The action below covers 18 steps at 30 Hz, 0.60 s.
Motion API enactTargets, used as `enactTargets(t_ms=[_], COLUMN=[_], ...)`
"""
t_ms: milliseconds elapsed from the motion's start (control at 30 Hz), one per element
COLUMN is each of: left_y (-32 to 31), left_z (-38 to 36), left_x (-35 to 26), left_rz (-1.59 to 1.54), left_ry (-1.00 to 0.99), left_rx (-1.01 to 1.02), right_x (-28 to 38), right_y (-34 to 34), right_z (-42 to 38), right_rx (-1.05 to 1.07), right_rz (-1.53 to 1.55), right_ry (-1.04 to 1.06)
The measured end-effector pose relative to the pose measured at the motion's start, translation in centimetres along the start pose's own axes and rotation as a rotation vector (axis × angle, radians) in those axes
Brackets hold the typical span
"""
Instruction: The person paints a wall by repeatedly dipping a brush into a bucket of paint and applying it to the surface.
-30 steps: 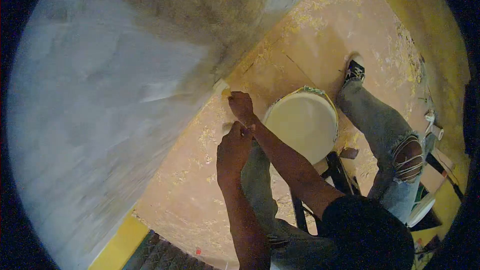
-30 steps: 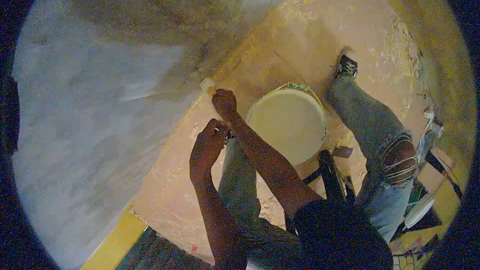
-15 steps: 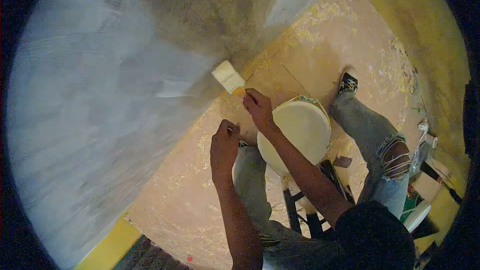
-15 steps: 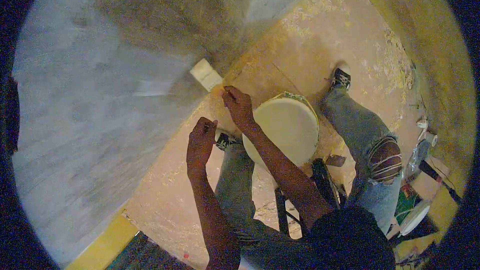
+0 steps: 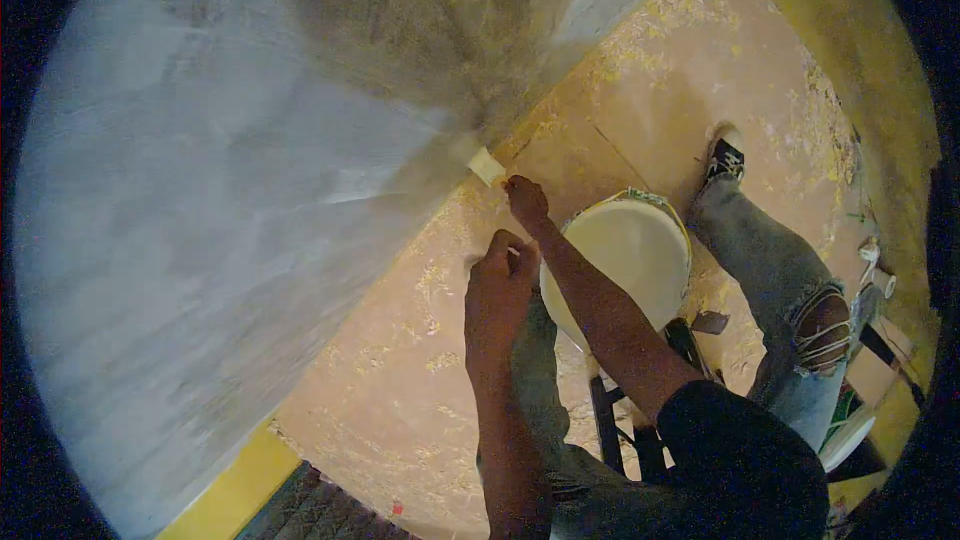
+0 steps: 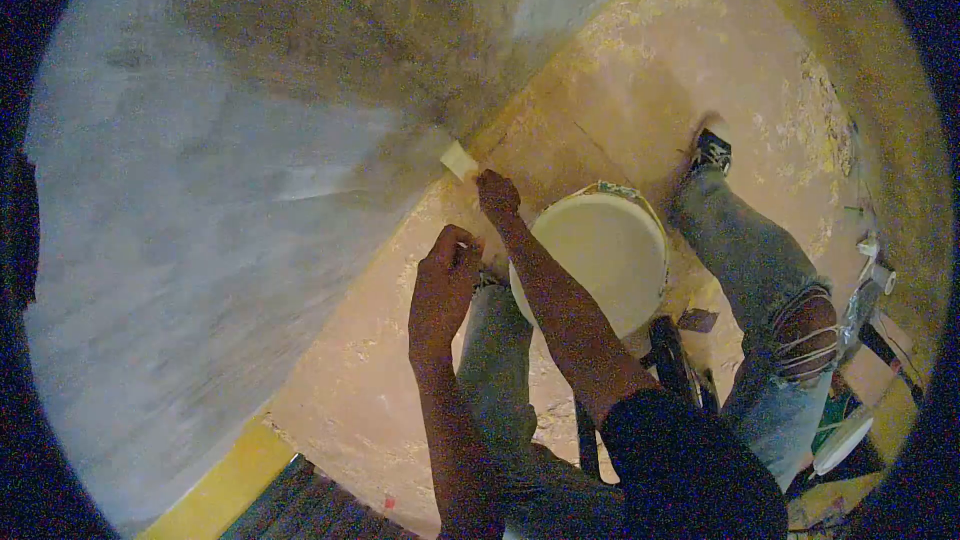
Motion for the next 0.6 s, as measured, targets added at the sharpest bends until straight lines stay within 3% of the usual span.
enactTargets(t_ms=[67,100,167,300,400,500,600], left_y=[-0.5,-0.8,-1.0,-0.7,-1.1,-1.0,-1.1], left_z=[0.2,0.3,0.4,0.3,0.2,0.2,0.1], left_x=[-0.1,0.1,0.2,-0.4,-0.3,0.1,0.5], left_rz=[0.006,-0.006,-0.018,0.006,0.006,-0.009,-0.026], left_ry=[-0.012,-0.014,-0.016,-0.004,-0.008,-0.024,0.001], left_rx=[0.015,0.006,-0.004,0.033,0.039,0.021,0.052], right_x=[-0.2,0.6,1.5,1.7,1.9,3.4,4.7], right_y=[-1.4,-0.9,0.5,-0.7,-1.6,-0.7,0.9], right_z=[-0.3,-0.3,-0.5,-0.2,-0.2,0.7,1.3], right_rx=[0.023,0.022,0.095,0.11,0.097,0.041,0.117], right_rz=[-0.45,-0.449,-0.21,-0.251,-0.192,-0.204,-0.253], right_ry=[0.28,0.28,-0.087,-0.251,-0.224,-0.055,0.101])
Point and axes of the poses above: each hand's wrist, its own z-axis towards the middle knuckle, its own y-axis out of the back of the hand, x = y × z, the point moved 6 cm from there along z, towards the middle knuckle, and after that the axes turned 13 degrees about z, right-handed, at the moved point
